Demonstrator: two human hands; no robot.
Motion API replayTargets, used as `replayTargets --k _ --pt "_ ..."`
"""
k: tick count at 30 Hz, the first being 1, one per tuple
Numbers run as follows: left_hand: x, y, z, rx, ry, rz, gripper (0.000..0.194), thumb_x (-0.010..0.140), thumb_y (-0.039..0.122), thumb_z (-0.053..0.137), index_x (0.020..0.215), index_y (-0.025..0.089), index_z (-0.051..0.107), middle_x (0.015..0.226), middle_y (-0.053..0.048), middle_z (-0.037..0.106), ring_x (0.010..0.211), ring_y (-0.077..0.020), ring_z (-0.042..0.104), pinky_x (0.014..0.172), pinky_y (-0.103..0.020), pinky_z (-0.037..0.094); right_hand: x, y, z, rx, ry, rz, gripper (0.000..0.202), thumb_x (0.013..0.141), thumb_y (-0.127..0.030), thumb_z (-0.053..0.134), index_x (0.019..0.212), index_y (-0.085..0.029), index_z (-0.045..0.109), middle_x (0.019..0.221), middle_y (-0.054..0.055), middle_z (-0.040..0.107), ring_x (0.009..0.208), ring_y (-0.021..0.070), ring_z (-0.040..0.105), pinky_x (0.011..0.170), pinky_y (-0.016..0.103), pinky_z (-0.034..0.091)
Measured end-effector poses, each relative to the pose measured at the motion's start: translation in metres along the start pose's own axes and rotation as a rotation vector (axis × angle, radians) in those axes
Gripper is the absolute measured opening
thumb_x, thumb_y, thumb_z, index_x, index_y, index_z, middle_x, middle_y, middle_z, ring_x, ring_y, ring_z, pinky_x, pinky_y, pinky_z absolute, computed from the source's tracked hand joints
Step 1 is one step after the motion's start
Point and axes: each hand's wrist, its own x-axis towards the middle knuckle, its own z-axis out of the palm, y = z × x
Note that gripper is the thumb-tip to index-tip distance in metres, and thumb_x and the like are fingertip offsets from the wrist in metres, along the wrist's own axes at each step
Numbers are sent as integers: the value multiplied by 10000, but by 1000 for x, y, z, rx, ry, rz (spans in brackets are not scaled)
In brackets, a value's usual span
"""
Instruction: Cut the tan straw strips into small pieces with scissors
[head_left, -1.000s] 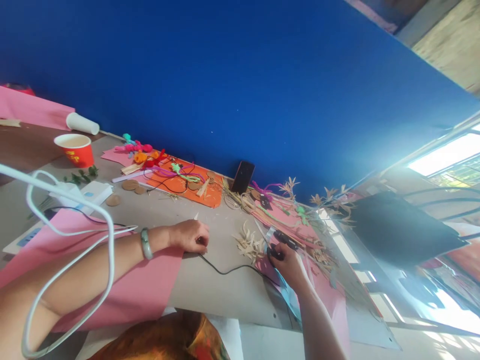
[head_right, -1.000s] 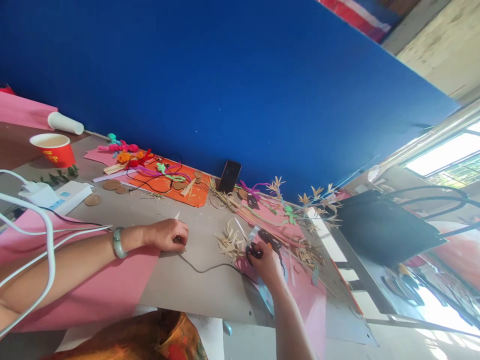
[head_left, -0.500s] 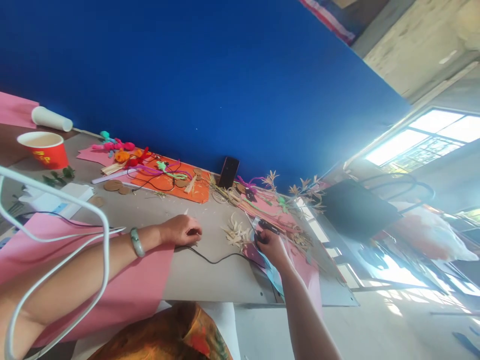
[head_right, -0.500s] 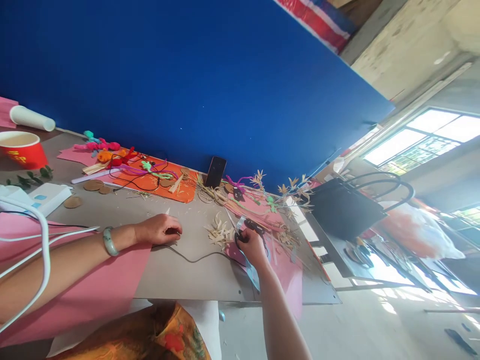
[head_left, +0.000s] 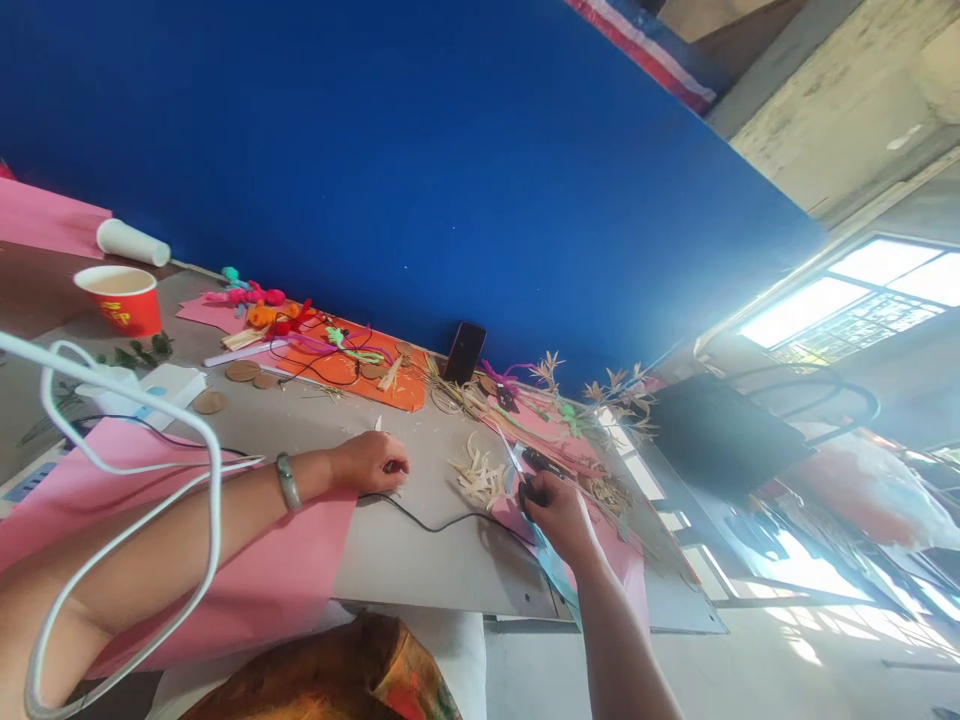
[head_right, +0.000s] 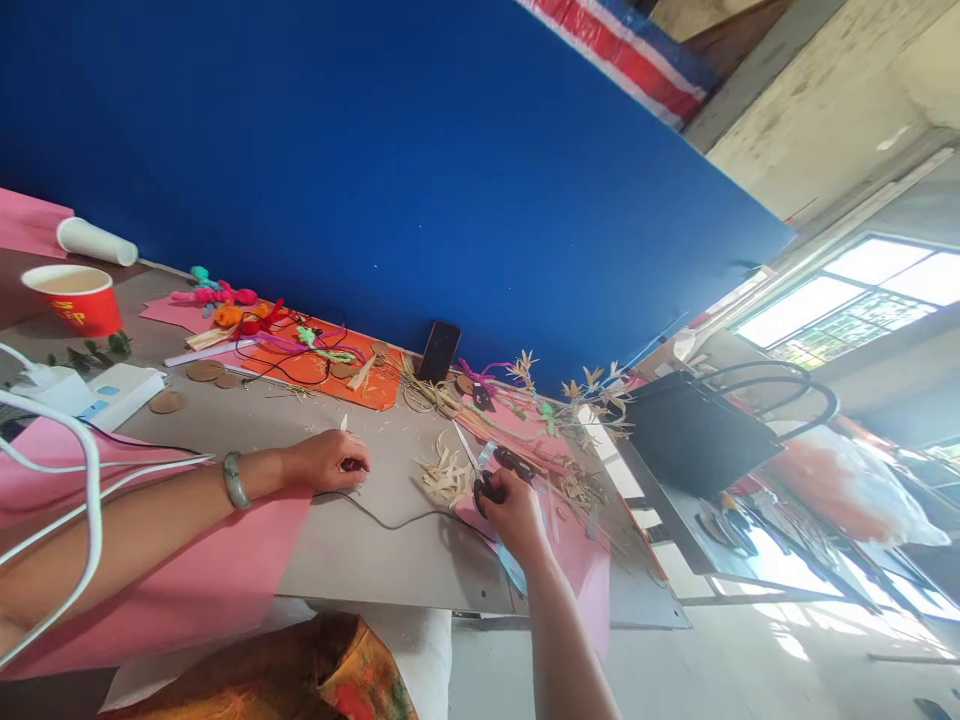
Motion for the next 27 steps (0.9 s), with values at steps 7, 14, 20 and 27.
replayTargets --k 7,14,20,27 --pt "0 2 2 -78 12 -93 149 763 234 581 809 168 706 682 -16 655 625 -122 532 610 -212 361 1 -28 21 538 -171 90 280 578 -281 743 578 -203 474 575 -6 606 543 132 540 527 253 398" --pt "5 22 -7 -352 103 -188 307 788 416 607 892 144 706 882 -62 705 839 -179 607 716 -236 421 17 -65 70 811 -341 105 246 553 -205 728 566 -195 483 535 -39 594 493 105 533 500 226 358" --pt "7 23 -4 -638 216 -303 382 812 482 568 902 135 699 868 -68 696 823 -187 616 720 -263 452 38 -78 97 878 -367 148 235 562 -220 727 584 -188 495 547 -45 584 502 100 522 522 232 363" --pt "13 15 0 -691 422 -423 233 732 351 685 785 124 687 749 -58 702 712 -162 614 681 -261 459 41 -85 111 994 -369 248 271 547 -233 759 606 -189 499 547 -39 581 498 96 478 511 239 315"
